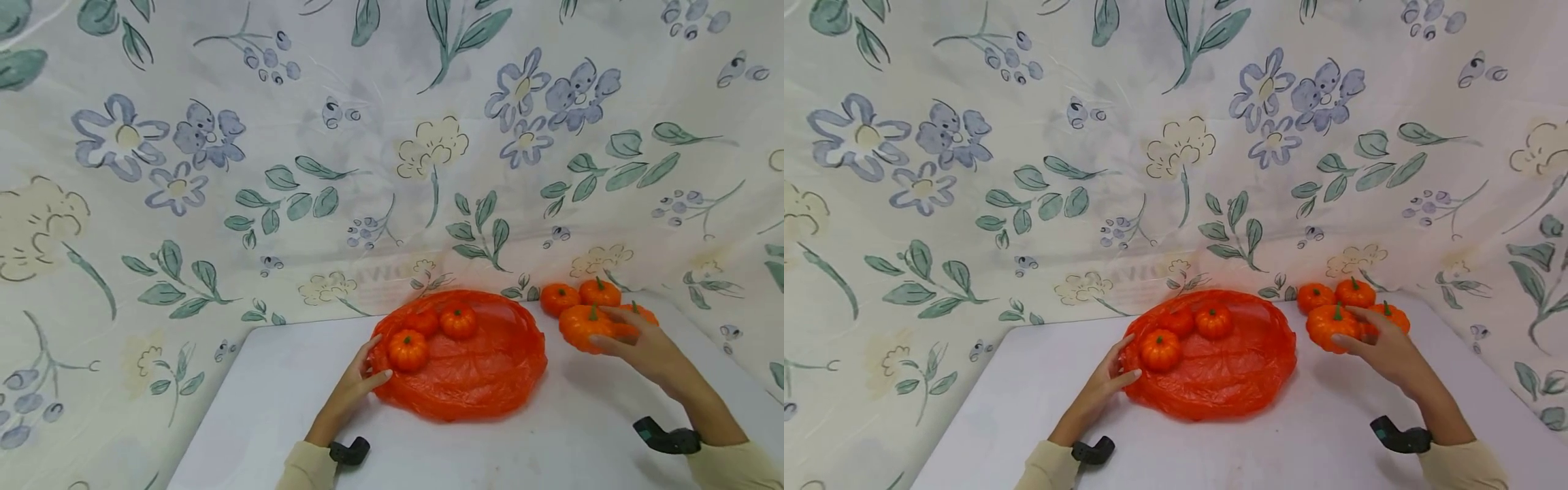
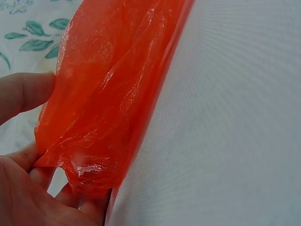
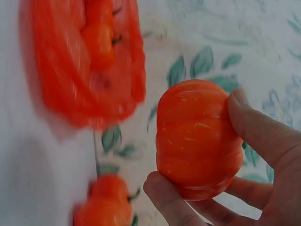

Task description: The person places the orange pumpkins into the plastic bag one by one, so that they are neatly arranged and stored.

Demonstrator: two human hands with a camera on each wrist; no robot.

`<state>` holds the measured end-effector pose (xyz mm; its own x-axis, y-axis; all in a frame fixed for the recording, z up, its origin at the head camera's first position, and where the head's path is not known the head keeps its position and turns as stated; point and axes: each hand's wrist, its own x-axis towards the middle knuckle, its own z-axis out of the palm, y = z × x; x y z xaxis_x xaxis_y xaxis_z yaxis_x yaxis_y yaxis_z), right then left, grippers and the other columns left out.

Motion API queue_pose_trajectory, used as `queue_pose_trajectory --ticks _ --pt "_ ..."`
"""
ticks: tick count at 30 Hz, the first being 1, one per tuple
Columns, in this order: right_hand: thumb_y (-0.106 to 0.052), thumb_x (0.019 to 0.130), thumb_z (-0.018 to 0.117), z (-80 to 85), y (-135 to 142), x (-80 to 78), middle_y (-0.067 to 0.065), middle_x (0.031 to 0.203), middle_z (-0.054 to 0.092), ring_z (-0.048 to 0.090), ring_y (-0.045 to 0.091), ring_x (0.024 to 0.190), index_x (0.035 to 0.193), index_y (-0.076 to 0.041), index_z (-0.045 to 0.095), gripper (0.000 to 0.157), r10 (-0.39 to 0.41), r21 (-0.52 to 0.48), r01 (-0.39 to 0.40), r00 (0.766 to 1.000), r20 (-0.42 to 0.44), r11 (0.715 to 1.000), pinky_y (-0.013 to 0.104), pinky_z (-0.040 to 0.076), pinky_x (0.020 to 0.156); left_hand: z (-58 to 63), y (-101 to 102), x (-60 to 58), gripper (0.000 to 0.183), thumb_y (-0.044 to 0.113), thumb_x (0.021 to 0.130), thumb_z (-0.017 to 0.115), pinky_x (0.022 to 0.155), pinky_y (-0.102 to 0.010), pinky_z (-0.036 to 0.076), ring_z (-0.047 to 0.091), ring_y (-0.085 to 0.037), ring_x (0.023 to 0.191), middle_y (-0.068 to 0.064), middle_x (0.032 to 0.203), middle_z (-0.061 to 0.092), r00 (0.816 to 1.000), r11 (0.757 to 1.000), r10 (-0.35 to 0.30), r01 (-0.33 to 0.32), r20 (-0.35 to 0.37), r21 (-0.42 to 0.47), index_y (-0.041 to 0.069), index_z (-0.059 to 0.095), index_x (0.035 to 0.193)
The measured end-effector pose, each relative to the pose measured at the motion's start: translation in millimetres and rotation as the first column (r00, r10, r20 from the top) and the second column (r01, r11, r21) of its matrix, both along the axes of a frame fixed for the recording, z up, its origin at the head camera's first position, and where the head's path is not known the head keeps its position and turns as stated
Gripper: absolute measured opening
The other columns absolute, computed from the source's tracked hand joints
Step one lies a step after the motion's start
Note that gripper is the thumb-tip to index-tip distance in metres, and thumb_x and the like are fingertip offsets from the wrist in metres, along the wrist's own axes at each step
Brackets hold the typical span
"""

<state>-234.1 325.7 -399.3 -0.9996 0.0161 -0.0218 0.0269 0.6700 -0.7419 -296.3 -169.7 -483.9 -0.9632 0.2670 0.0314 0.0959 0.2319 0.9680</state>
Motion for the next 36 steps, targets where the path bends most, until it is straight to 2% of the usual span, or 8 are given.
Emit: queue_pose_trajectory --ticks 6,11,14,17,22,24,30,36 --pt "-0.050 0.091 0.068 0.9 -42.4 -8.1 0.031 0.153 0.034 0.051 0.055 0.122 0.154 -0.006 0.035 0.084 0.095 -0.008 -0.095 0.993 -0.069 0.995 0.060 0.055 0.086 -3.1 0.1 3.5 0.072 0.023 0.092 0.067 0.105 -0.050 0.049 0.046 -0.035 0.133 -0.014 0.159 0.034 1.000 1.000 -0.004 0.004 -0.015 -0.004 0.025 0.033 0.155" --pt "-0.043 0.089 0.073 2.8 -65.7 -15.8 0.028 0.145 0.047 0.053 0.048 0.120 0.148 -0.004 0.044 0.077 0.172 -0.001 -0.174 0.976 -0.131 0.985 0.052 0.058 0.085 -5.8 2.0 5.0 0.073 0.023 0.092 0.068 0.104 -0.050 0.049 0.046 -0.034 0.133 -0.013 0.160 0.034 1.000 1.000 -0.007 0.007 0.001 -0.011 0.024 0.033 0.155" --pt "-0.045 0.088 0.074 5.8 -80.1 -23.9 0.026 0.143 0.050 0.054 0.046 0.122 0.148 -0.005 0.044 0.077 0.196 -0.011 -0.199 0.970 -0.141 0.980 0.050 0.059 0.086 -4.6 2.0 5.6 0.072 0.023 0.092 0.068 0.104 -0.050 0.049 0.047 -0.033 0.132 -0.011 0.160 0.035 1.000 1.000 0.006 -0.006 0.001 -0.007 0.025 0.034 0.155" --pt "-0.048 0.087 0.074 9.0 -93.0 -32.3 0.024 0.144 0.048 0.051 0.047 0.125 0.148 -0.007 0.044 0.079 0.217 -0.015 -0.221 0.968 -0.127 0.975 0.051 0.058 0.087 -1.9 2.0 5.1 0.072 0.023 0.092 0.068 0.104 -0.050 0.049 0.047 -0.033 0.132 -0.011 0.160 0.035 1.000 1.000 0.008 -0.008 -0.010 -0.009 0.025 0.034 0.155" --pt "-0.053 0.085 0.074 10.5 -111.1 -45.0 0.024 0.152 0.040 0.043 0.048 0.132 0.150 -0.007 0.042 0.085 0.247 0.005 -0.248 0.965 -0.092 0.969 0.059 0.054 0.094 1.1 1.8 3.4 0.072 0.024 0.092 0.068 0.106 -0.052 0.047 0.046 -0.033 0.133 -0.011 0.160 0.035 1.000 1.000 0.015 -0.015 -0.005 -0.012 0.025 0.034 0.155" --pt "-0.053 0.085 0.073 9.6 -117.3 -49.8 0.025 0.151 0.042 0.043 0.046 0.132 0.150 -0.007 0.042 0.085 0.260 0.011 -0.260 0.961 -0.091 0.966 0.060 0.052 0.097 1.0 1.2 3.0 0.072 0.024 0.092 0.068 0.107 -0.053 0.046 0.046 -0.033 0.133 -0.011 0.159 0.035 1.000 1.000 0.021 -0.021 -0.002 -0.014 0.025 0.034 0.155" --pt "-0.049 0.087 0.073 4.3 -132.8 -62.5 0.021 0.142 0.051 0.053 0.040 0.124 0.148 -0.009 0.045 0.079 0.322 -0.029 -0.325 0.943 -0.081 0.945 0.049 0.056 0.095 0.7 1.5 3.2 0.072 0.024 0.092 0.068 0.110 -0.058 0.042 0.044 -0.036 0.135 -0.012 0.161 0.032 1.000 1.000 0.017 -0.017 -0.004 -0.013 0.024 0.033 0.156" --pt "-0.049 0.086 0.074 2.7 -152.4 -72.0 0.016 0.143 0.052 0.053 0.037 0.125 0.146 -0.012 0.047 0.075 0.390 -0.039 -0.395 0.916 -0.087 0.918 0.048 0.056 0.096 -0.3 1.0 3.8 0.072 0.022 0.093 0.067 0.110 -0.057 0.042 0.044 -0.036 0.135 -0.012 0.161 0.032 1.000 1.000 0.014 -0.014 -0.002 0.002 0.023 0.033 0.156"
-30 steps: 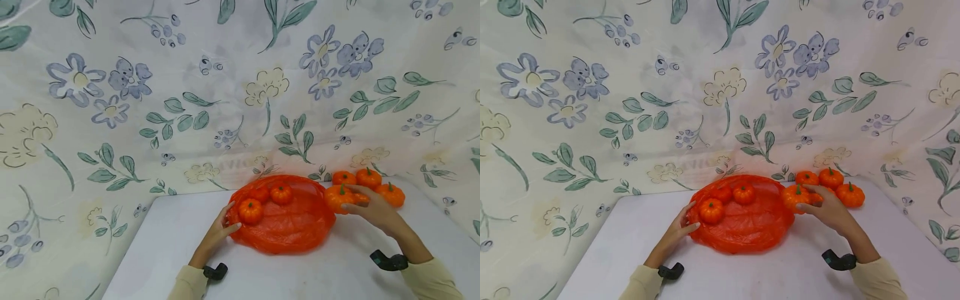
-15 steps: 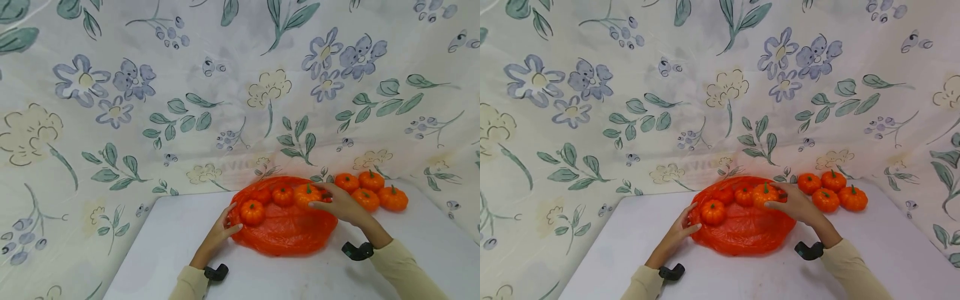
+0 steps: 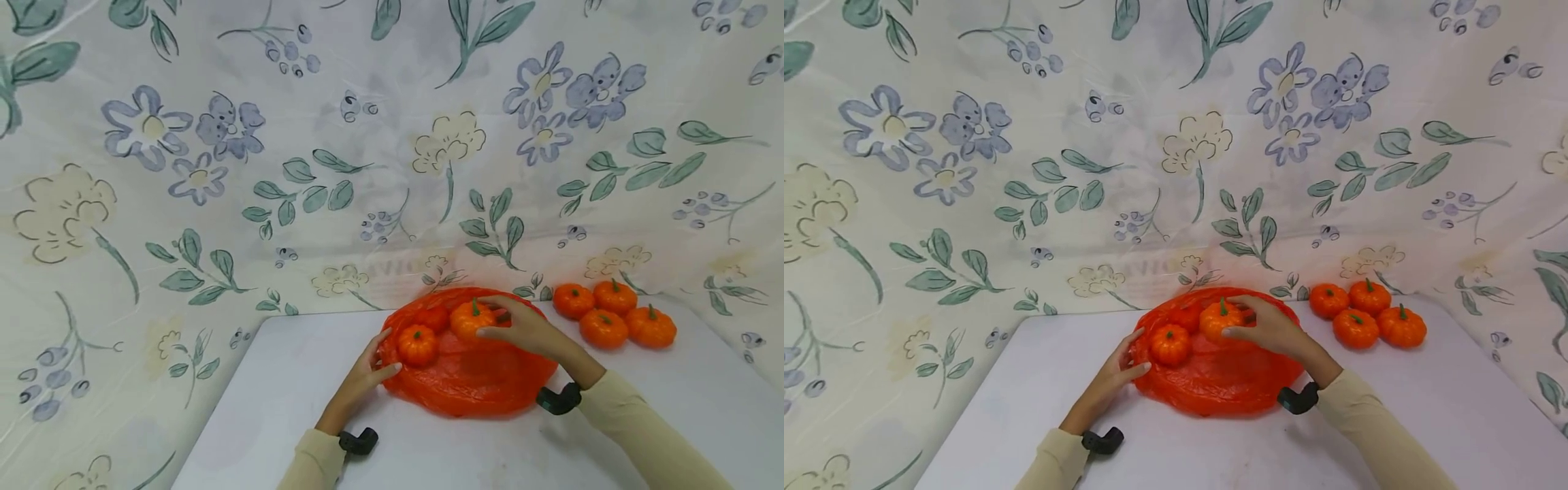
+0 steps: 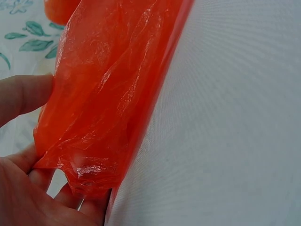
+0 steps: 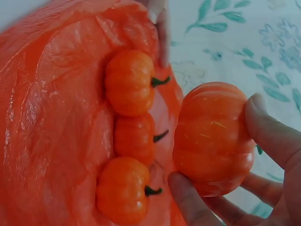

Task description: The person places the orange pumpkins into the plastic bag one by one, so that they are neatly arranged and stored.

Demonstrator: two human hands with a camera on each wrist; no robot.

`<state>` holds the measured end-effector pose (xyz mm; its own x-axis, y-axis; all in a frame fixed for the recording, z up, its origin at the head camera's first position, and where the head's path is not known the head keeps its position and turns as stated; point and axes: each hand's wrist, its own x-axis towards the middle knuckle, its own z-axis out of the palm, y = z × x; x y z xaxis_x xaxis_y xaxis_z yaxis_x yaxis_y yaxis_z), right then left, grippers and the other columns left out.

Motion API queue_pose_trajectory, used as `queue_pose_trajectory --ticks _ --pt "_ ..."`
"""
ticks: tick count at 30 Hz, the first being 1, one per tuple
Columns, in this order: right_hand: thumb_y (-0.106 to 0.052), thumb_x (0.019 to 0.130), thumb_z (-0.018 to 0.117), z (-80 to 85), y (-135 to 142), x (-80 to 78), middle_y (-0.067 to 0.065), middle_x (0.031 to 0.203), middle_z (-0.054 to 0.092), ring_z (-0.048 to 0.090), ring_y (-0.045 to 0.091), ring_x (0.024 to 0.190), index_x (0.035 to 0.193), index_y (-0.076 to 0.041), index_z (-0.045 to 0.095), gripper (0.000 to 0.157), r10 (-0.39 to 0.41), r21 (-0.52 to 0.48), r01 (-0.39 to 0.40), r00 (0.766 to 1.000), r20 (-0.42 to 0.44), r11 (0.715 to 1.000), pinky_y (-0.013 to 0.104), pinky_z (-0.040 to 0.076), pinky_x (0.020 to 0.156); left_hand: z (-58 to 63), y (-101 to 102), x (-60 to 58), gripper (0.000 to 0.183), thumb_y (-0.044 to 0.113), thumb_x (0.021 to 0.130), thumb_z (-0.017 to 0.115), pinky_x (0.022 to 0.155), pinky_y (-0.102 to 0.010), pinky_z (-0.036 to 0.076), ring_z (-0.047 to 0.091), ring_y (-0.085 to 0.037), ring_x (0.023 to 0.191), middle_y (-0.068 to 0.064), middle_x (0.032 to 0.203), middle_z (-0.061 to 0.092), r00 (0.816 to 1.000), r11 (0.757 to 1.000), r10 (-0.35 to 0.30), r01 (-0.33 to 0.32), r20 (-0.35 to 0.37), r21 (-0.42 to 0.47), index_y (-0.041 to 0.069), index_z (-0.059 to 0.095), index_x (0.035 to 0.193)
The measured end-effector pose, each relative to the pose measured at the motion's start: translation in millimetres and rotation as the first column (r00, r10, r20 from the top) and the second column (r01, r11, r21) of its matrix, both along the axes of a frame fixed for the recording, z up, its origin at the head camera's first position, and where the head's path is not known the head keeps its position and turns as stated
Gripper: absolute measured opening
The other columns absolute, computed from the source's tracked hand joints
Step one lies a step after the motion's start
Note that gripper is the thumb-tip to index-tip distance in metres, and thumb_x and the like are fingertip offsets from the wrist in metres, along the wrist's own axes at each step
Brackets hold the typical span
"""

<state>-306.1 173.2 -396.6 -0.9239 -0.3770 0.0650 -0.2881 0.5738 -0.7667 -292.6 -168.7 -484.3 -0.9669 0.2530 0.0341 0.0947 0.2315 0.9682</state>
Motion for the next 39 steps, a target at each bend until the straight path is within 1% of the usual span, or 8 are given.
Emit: queue_pose_trajectory --ticks 4,8,16,24,28,31,35,39 --pt "-0.047 0.085 0.076 0.2 -13.8 -3.8 0.015 0.141 0.054 0.054 0.035 0.124 0.143 -0.013 0.050 0.072 0.053 0.039 -0.052 0.998 -0.021 0.998 0.047 0.056 0.096 0.7 -1.2 -1.5 0.072 0.023 0.093 0.067 0.110 -0.055 0.042 0.044 -0.035 0.135 -0.012 0.161 0.032 1.000 1.000 -0.005 0.005 -0.006 0.002 0.023 0.033 0.156" --pt "-0.043 0.083 0.079 -3.7 -24.2 -6.6 0.012 0.139 0.057 0.055 0.032 0.125 0.139 -0.013 0.052 0.069 0.115 0.064 -0.113 0.993 -0.022 0.991 0.047 0.055 0.098 0.9 -2.0 -1.1 0.073 0.022 0.093 0.067 0.111 -0.055 0.042 0.043 -0.036 0.135 -0.013 0.161 0.032 1.000 1.000 -0.021 0.021 -0.014 -0.006 0.021 0.031 0.156" --pt "-0.042 0.082 0.081 -13.7 -32.0 -12.5 0.004 0.131 0.059 0.054 0.025 0.121 0.132 -0.017 0.054 0.062 0.216 0.108 -0.218 0.976 0.027 0.970 0.045 0.053 0.100 1.0 0.6 1.9 0.072 0.021 0.093 0.066 0.111 -0.054 0.043 0.042 -0.035 0.136 -0.012 0.162 0.030 1.000 0.999 -0.029 0.029 0.000 0.020 0.022 0.031 0.156" --pt "-0.039 0.081 0.082 -18.1 -34.8 -15.7 0.002 0.134 0.055 0.050 0.025 0.126 0.132 -0.021 0.052 0.062 0.312 0.124 -0.320 0.947 0.084 0.939 0.048 0.051 0.102 1.3 -1.2 1.2 0.072 0.022 0.093 0.066 0.112 -0.057 0.040 0.040 -0.036 0.139 -0.011 0.163 0.029 1.000 1.000 -0.023 0.023 0.007 0.012 0.024 0.031 0.156" --pt "-0.038 0.082 0.081 -23.4 -36.9 -16.6 -0.003 0.132 0.055 0.049 0.022 0.125 0.131 -0.026 0.052 0.059 0.332 0.133 -0.349 0.934 0.132 0.928 0.045 0.052 0.101 3.1 -2.0 0.9 0.072 0.022 0.093 0.066 0.112 -0.057 0.041 0.042 -0.036 0.137 -0.012 0.162 0.030 1.000 1.000 -0.028 0.028 -0.006 0.011 0.022 0.031 0.156" --pt "-0.037 0.082 0.081 -27.0 -39.6 -14.9 -0.003 0.130 0.055 0.049 0.022 0.124 0.130 -0.027 0.053 0.056 0.347 0.137 -0.369 0.923 0.164 0.919 0.045 0.052 0.100 2.4 -2.2 1.2 0.072 0.023 0.093 0.066 0.110 -0.056 0.042 0.043 -0.037 0.134 -0.014 0.161 0.032 0.999 1.000 -0.030 0.029 -0.016 -0.004 0.020 0.031 0.156" --pt "-0.036 0.083 0.081 -30.6 -44.4 -12.6 -0.002 0.131 0.055 0.049 0.023 0.124 0.129 -0.026 0.054 0.054 0.363 0.146 -0.388 0.916 0.170 0.910 0.047 0.050 0.102 0.3 -2.4 1.6 0.072 0.024 0.093 0.065 0.110 -0.056 0.043 0.044 -0.037 0.133 -0.016 0.159 0.033 0.999 0.999 -0.036 0.035 -0.027 -0.023 0.019 0.031 0.156" --pt "-0.038 0.083 0.080 -34.3 -49.0 -14.1 -0.005 0.132 0.055 0.049 0.021 0.125 0.130 -0.030 0.055 0.053 0.361 0.161 -0.388 0.917 0.173 0.908 0.046 0.049 0.104 0.6 -2.6 2.1 0.071 0.022 0.093 0.066 0.109 -0.055 0.044 0.044 -0.036 0.133 -0.014 0.159 0.034 0.999 0.999 -0.033 0.032 -0.021 -0.010 0.021 0.032 0.156"
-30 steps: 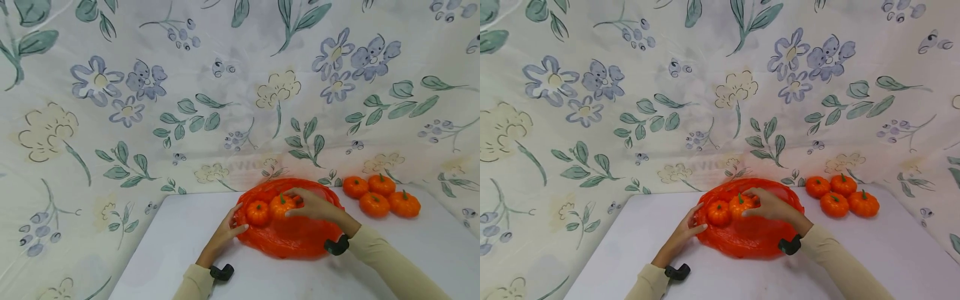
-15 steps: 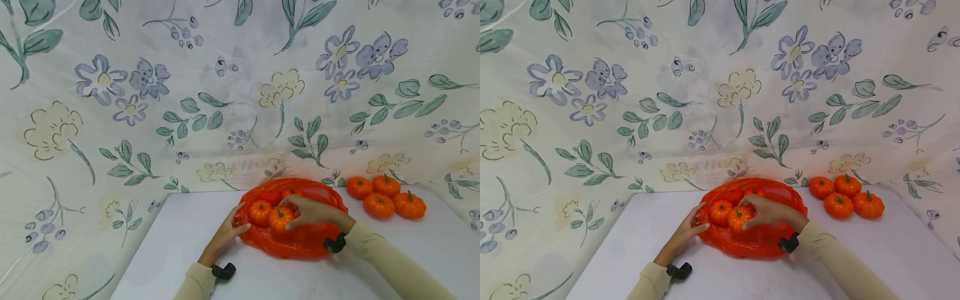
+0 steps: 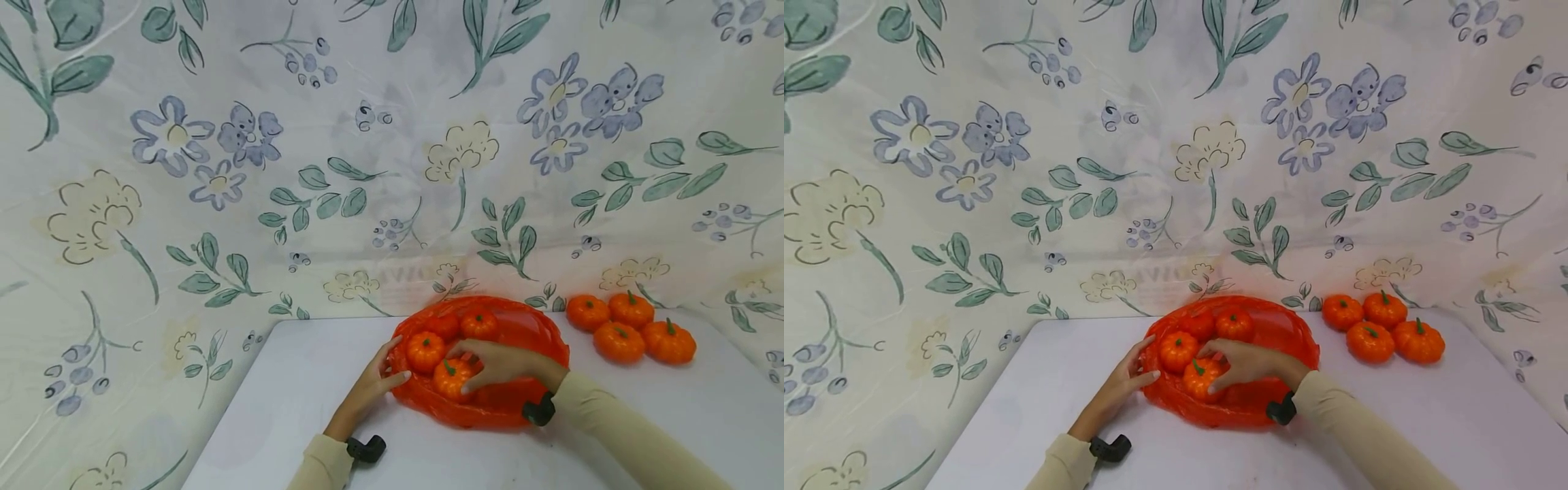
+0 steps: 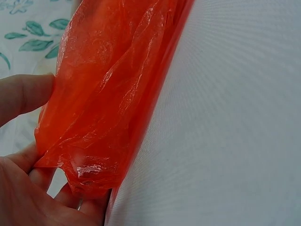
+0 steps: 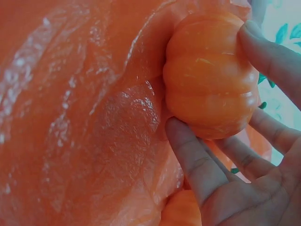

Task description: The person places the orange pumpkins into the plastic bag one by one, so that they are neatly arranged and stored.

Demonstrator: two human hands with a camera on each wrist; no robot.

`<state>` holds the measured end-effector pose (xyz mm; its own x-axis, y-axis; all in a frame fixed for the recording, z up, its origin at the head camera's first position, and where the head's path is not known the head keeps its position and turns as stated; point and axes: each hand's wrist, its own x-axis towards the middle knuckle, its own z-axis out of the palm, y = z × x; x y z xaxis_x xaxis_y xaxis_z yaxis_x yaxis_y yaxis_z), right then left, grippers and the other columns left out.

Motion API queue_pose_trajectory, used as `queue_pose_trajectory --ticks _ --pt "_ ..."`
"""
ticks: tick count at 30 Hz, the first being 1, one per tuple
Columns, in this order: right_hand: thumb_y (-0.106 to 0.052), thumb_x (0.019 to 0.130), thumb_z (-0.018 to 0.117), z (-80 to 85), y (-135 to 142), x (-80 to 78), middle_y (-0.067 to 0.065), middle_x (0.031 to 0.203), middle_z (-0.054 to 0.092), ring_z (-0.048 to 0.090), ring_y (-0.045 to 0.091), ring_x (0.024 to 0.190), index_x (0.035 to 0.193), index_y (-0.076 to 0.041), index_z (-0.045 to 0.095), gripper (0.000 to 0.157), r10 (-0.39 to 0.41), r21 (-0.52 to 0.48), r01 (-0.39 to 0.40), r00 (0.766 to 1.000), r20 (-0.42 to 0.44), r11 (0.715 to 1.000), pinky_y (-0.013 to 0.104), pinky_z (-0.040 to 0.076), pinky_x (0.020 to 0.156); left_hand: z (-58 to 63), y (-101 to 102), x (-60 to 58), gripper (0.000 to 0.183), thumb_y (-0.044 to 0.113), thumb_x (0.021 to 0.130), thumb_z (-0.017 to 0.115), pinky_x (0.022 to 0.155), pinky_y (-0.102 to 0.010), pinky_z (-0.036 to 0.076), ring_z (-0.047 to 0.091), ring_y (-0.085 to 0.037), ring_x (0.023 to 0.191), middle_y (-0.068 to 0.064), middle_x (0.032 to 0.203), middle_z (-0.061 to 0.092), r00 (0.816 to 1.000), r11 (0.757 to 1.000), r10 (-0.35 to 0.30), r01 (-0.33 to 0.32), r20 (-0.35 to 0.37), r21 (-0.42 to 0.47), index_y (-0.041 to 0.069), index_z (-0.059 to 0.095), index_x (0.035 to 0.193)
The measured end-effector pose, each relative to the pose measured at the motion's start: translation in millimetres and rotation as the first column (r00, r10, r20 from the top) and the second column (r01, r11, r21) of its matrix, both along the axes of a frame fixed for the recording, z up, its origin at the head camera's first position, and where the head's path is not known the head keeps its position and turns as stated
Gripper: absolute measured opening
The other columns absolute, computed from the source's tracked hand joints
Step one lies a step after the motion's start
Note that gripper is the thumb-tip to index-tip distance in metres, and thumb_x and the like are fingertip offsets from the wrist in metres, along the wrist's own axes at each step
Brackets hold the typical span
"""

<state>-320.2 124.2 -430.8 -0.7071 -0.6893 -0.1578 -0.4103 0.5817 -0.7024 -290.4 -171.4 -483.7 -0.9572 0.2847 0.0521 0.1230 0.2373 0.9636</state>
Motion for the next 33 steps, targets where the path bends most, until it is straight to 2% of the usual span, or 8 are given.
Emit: queue_pose_trajectory --ticks 4,16,27,33 --pt "-0.039 0.083 0.081 -2.2 -2.0 -1.4 -0.006 0.132 0.055 0.049 0.021 0.125 0.130 -0.032 0.055 0.054 -0.007 0.005 0.006 1.000 0.023 1.000 0.047 0.050 0.103 0.1 0.2 0.2 0.071 0.022 0.093 0.066 0.109 -0.054 0.044 0.045 -0.034 0.133 -0.012 0.160 0.034 1.000 1.000 0.013 -0.013 0.013 0.000 0.023 0.033 0.156" --pt "-0.040 0.084 0.079 -3.3 -3.4 -3.5 -0.004 0.135 0.054 0.047 0.023 0.128 0.132 -0.033 0.057 0.054 0.002 0.007 -0.003 0.999 0.052 1.000 0.050 0.049 0.104 0.0 0.7 -0.4 0.072 0.024 0.092 0.067 0.113 -0.061 0.037 0.039 -0.036 0.140 -0.010 0.163 0.029 1.000 1.000 0.020 -0.021 0.019 0.009 0.024 0.033 0.156" --pt "-0.046 0.085 0.076 -2.2 -3.8 2.5 -0.006 0.145 0.049 0.043 0.022 0.133 0.138 -0.038 0.052 0.058 0.018 0.069 -0.020 0.999 0.039 0.997 0.053 0.046 0.107 -2.7 -1.7 2.8 0.071 0.024 0.093 0.067 0.112 -0.059 0.039 0.038 -0.038 0.142 -0.011 0.163 0.028 0.999 1.000 0.026 -0.026 0.026 0.009 0.023 0.033 0.155" --pt "-0.045 0.088 0.073 -0.4 1.5 3.9 -0.003 0.147 0.048 0.045 0.025 0.134 0.143 -0.033 0.049 0.060 0.009 0.039 -0.010 1.000 0.016 0.999 0.052 0.048 0.106 -2.6 -0.4 0.2 0.072 0.026 0.092 0.068 0.110 -0.056 0.043 0.041 -0.037 0.139 -0.011 0.162 0.031 0.999 0.999 0.036 -0.036 0.023 0.002 0.025 0.034 0.155"
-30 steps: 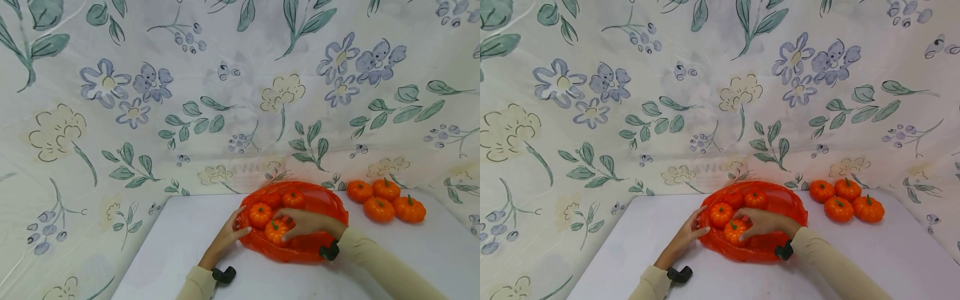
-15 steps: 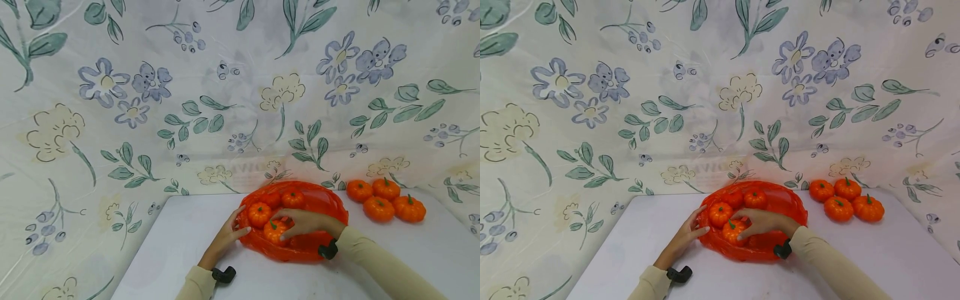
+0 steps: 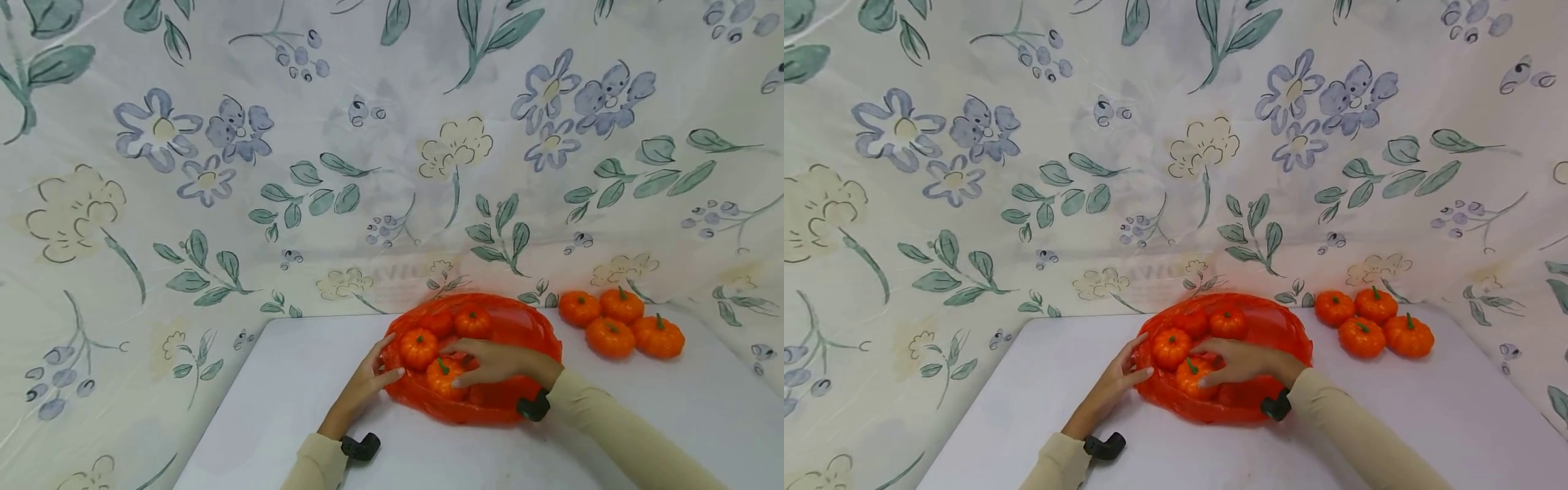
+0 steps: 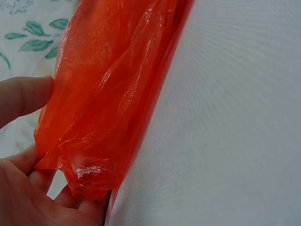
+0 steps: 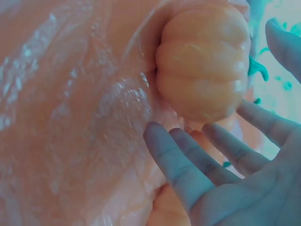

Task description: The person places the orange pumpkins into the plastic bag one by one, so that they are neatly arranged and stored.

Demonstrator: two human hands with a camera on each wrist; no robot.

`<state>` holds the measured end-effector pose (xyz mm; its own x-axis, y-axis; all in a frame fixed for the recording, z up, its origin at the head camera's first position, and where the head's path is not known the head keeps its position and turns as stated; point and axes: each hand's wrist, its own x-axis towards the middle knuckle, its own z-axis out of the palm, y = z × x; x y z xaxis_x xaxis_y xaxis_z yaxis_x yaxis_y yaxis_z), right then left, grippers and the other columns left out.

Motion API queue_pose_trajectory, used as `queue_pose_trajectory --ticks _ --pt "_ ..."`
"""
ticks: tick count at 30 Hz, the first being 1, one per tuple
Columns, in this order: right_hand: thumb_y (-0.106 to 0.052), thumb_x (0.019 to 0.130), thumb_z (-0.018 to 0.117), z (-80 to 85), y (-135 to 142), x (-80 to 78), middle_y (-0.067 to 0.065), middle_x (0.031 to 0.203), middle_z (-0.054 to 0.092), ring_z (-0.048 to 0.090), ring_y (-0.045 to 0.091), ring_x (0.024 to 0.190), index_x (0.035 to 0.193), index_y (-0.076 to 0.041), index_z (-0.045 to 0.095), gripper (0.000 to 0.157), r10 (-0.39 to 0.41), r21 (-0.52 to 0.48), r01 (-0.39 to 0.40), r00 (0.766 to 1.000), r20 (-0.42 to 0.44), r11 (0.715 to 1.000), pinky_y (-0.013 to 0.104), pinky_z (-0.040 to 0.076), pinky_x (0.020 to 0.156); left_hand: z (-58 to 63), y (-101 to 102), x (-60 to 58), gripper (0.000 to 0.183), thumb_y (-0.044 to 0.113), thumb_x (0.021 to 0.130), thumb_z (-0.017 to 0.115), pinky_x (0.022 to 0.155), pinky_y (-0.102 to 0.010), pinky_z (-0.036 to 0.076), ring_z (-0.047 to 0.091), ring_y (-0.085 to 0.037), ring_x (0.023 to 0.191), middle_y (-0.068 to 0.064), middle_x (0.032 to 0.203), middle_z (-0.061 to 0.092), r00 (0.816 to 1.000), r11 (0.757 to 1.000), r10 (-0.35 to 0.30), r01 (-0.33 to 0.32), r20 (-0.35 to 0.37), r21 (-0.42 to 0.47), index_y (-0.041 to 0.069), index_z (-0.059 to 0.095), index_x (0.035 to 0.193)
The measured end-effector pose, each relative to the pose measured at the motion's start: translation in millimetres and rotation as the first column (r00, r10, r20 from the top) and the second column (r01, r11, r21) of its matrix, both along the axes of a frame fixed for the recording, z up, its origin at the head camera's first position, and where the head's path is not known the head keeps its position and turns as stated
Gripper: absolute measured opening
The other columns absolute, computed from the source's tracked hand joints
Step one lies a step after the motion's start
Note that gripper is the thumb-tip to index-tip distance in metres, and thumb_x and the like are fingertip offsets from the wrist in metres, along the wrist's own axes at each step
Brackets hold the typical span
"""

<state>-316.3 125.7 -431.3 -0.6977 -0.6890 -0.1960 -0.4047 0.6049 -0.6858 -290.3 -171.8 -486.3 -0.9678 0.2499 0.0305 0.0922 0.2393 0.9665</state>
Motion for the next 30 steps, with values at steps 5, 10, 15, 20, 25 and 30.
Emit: queue_pose_trajectory --ticks 5,10,15,20,25,30 --pt "-0.044 0.092 0.069 3.5 11.8 1.7 0.002 0.144 0.053 0.052 0.026 0.128 0.144 -0.025 0.050 0.059 -0.029 -0.066 0.028 0.999 -0.015 0.997 0.048 0.052 0.101 -1.0 1.9 -1.8 0.072 0.026 0.091 0.069 0.109 -0.058 0.043 0.040 -0.038 0.140 -0.011 0.162 0.031 1.000 1.000 0.000 0.000 0.007 -0.007 0.025 0.034 0.155" --pt "-0.045 0.093 0.067 16.7 31.2 8.0 0.008 0.146 0.052 0.052 0.031 0.129 0.141 -0.022 0.054 0.055 -0.082 -0.115 0.075 0.995 -0.063 0.991 0.049 0.054 0.097 -1.8 2.8 -2.2 0.073 0.027 0.091 0.069 0.109 -0.057 0.044 0.042 -0.037 0.138 -0.012 0.161 0.033 1.000 1.000 -0.001 0.001 0.008 -0.007 0.025 0.034 0.155" --pt "-0.038 0.097 0.064 30.0 60.6 15.3 0.015 0.143 0.054 0.053 0.036 0.128 0.140 -0.018 0.054 0.049 -0.087 -0.169 0.068 0.990 -0.113 0.983 0.049 0.055 0.096 0.9 2.6 -1.8 0.074 0.030 0.091 0.069 0.108 -0.060 0.043 0.042 -0.039 0.137 -0.013 0.160 0.034 1.000 1.000 0.012 -0.012 0.011 -0.026 0.025 0.033 0.155" --pt "-0.033 0.098 0.063 31.9 99.0 27.4 0.019 0.141 0.055 0.057 0.035 0.122 0.141 -0.015 0.053 0.048 -0.154 -0.216 0.134 0.985 -0.076 0.967 0.039 0.059 0.090 2.4 3.3 -1.2 0.074 0.028 0.090 0.070 0.108 -0.058 0.045 0.044 -0.037 0.136 -0.012 0.160 0.035 1.000 1.000 0.010 -0.010 0.014 -0.024 0.026 0.034 0.155" --pt "-0.029 0.098 0.063 33.5 128.3 36.1 0.022 0.140 0.055 0.057 0.034 0.117 0.140 -0.010 0.052 0.047 -0.205 -0.239 0.175 0.973 -0.106 0.955 0.031 0.059 0.084 3.9 3.4 -1.3 0.072 0.025 0.091 0.070 0.106 -0.055 0.047 0.045 -0.035 0.134 -0.011 0.159 0.036 1.000 1.000 0.022 -0.022 -0.004 -0.011 0.026 0.036 0.154" --pt "-0.026 0.096 0.066 31.9 154.2 48.0 0.019 0.134 0.060 0.062 0.027 0.111 0.140 -0.009 0.052 0.049 -0.268 -0.223 0.230 0.950 -0.160 0.947 0.026 0.057 0.081 3.9 4.2 -1.8 0.071 0.024 0.091 0.069 0.106 -0.052 0.048 0.046 -0.033 0.133 -0.011 0.159 0.036 1.000 1.000 0.017 -0.017 0.000 -0.003 0.025 0.036 0.155"
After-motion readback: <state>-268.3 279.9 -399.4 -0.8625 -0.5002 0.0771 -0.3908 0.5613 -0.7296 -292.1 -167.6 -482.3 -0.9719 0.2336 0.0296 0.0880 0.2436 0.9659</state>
